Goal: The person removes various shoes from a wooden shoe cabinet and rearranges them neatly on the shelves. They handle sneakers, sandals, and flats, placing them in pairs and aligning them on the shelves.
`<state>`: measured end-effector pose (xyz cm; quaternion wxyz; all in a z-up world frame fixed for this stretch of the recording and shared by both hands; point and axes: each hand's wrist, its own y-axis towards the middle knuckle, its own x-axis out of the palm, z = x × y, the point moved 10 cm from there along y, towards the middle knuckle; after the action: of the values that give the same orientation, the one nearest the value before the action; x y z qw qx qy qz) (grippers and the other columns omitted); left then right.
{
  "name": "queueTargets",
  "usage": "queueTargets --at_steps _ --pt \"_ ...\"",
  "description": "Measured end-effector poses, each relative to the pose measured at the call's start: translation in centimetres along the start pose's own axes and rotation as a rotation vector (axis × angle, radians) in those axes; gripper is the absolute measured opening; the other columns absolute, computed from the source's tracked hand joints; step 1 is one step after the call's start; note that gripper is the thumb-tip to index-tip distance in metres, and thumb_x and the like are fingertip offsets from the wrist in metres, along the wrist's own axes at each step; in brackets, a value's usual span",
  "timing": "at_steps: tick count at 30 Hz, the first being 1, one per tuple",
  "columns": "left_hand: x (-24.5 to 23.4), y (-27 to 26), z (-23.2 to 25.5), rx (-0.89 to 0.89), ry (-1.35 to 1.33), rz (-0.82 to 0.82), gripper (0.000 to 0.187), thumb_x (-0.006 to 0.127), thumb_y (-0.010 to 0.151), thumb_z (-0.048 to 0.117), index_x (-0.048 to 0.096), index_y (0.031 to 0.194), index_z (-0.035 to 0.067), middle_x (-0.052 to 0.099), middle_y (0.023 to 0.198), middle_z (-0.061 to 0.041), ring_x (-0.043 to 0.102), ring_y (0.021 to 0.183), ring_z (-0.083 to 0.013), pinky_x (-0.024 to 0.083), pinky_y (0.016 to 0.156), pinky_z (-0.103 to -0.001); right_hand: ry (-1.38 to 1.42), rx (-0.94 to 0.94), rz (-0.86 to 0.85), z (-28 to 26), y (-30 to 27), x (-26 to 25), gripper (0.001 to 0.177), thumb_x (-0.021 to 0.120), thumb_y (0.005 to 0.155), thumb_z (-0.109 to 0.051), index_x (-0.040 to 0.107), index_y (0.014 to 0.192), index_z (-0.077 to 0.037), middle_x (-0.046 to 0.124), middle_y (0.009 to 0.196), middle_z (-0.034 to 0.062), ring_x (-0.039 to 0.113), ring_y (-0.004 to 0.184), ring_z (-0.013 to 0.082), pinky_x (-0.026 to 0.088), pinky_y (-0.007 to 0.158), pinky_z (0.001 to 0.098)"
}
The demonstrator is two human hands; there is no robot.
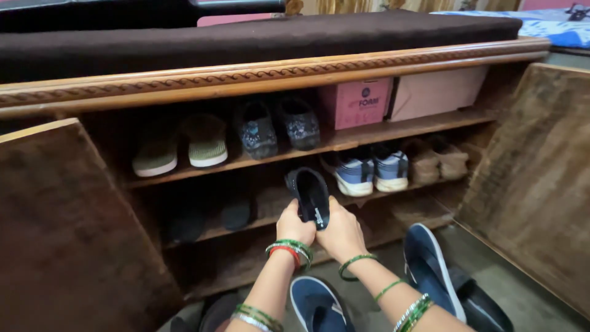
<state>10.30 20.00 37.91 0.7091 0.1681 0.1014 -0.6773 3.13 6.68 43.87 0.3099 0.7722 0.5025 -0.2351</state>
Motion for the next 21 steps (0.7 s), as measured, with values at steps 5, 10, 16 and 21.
queueTargets --at_steps 5,10,16,21 --pt "1.4 7.3 -0.2 -0.017 0.07 -0.013 0.066 0.065 0.075 0.007 0.056 0.141 0.013 0.069 0.126 -0.02 0.065 0.122 -0.0346 0.051 0.103 -0.038 -0.011 -0.038 -0.008 0.7 6.6 2.3 0.052 0.081 0.074 -0.026 0.06 0.119 -0.012 0.071 0.108 0.0245 0.064 0.107 0.0456 0.052 0.09 0.0526" --pt "3.6 11.7 -1.6 -0.046 0.097 0.018 0.065 0.061 0.076 0.007 0.059 0.14 0.016 0.069 0.126 -0.02 0.064 0.122 -0.0367 0.051 0.104 -0.041 -0.105 -0.108 -0.001 2.8 11.8 4.7 0.058 0.084 0.07 -0.021 0.06 0.121 -0.009 0.071 0.104 0.0271 0.064 0.107 0.0469 0.052 0.092 0.0522" --pt "5.2 13.5 -2.9 -0.049 0.072 0.02 0.062 0.06 0.075 0.005 0.062 0.137 0.013 0.067 0.128 -0.022 0.062 0.125 -0.0382 0.049 0.106 -0.04 -0.073 -0.148 0.037 4.9 14.0 6.0 0.053 0.081 0.074 -0.022 0.064 0.122 -0.008 0.071 0.106 0.0287 0.065 0.107 0.0472 0.053 0.09 0.053" --pt "5.8 13.8 -3.2 -0.078 0.106 -0.014 0.06 0.061 0.077 0.007 0.062 0.136 0.014 0.067 0.13 -0.021 0.061 0.127 -0.0381 0.048 0.108 -0.04 -0.044 -0.179 0.017 4.7 13.8 5.9 0.064 0.087 0.068 -0.024 0.061 0.123 -0.004 0.069 0.103 0.0312 0.064 0.105 0.0475 0.052 0.089 0.0523"
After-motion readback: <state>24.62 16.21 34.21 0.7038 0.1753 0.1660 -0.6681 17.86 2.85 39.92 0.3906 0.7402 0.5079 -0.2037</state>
